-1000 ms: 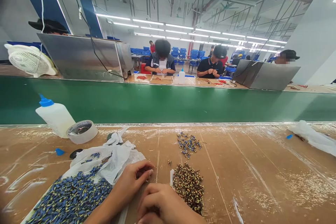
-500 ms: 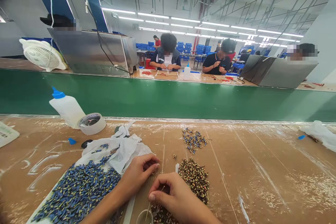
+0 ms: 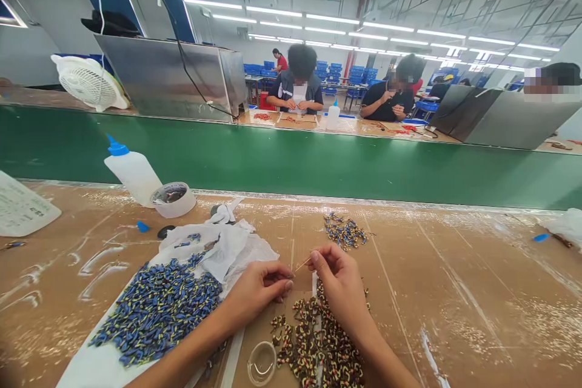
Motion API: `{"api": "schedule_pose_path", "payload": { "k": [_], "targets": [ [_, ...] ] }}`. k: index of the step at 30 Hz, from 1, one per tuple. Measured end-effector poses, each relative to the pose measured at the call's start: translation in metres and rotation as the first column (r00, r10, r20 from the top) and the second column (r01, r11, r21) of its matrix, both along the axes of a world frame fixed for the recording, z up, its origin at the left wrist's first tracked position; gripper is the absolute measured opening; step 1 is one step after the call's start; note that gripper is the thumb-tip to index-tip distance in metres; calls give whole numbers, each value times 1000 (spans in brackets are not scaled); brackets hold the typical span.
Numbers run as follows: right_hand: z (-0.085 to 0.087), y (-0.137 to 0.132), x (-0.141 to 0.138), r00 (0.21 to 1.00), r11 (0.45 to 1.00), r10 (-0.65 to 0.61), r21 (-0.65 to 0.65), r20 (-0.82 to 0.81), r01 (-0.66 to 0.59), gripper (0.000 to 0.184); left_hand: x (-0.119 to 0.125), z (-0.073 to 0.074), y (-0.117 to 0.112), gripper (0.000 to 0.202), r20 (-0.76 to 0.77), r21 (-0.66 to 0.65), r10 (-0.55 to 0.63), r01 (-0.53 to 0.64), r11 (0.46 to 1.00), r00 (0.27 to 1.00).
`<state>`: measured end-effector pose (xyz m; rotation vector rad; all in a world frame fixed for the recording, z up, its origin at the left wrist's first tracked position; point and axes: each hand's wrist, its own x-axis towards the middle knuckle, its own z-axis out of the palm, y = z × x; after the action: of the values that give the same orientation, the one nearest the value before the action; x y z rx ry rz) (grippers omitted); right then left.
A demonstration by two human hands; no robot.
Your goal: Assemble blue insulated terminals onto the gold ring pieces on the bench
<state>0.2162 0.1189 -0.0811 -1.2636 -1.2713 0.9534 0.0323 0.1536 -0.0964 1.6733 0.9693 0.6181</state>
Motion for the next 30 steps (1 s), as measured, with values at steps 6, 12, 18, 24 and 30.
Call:
{"api": "schedule_pose_path", "payload": {
  "k": [6,12,18,24,30],
  "targets": [
    [-7,-5,-5,979,997,-32,78,203,17,27,0,-1,0,19,-112,126,-16,30,992,994],
    [-6,-6,-6,957,996,-11,88,289,-15,25,0,-3,-1,19,-113,184,-17,38,982,993],
    [-8,-5,-6,940,995,-1,97,341,-34,22,0,-4,0,18,-122,165,-26,46,985,992],
    [-6,-6,-7,929,993,16,104,370,-58,21,0,-5,0,18,-97,163,-24,39,986,995],
    [-6,-8,-8,913,990,18,120,408,-73,21,-1,-3,0,18,-117,178,-19,40,983,993]
  ]
}}
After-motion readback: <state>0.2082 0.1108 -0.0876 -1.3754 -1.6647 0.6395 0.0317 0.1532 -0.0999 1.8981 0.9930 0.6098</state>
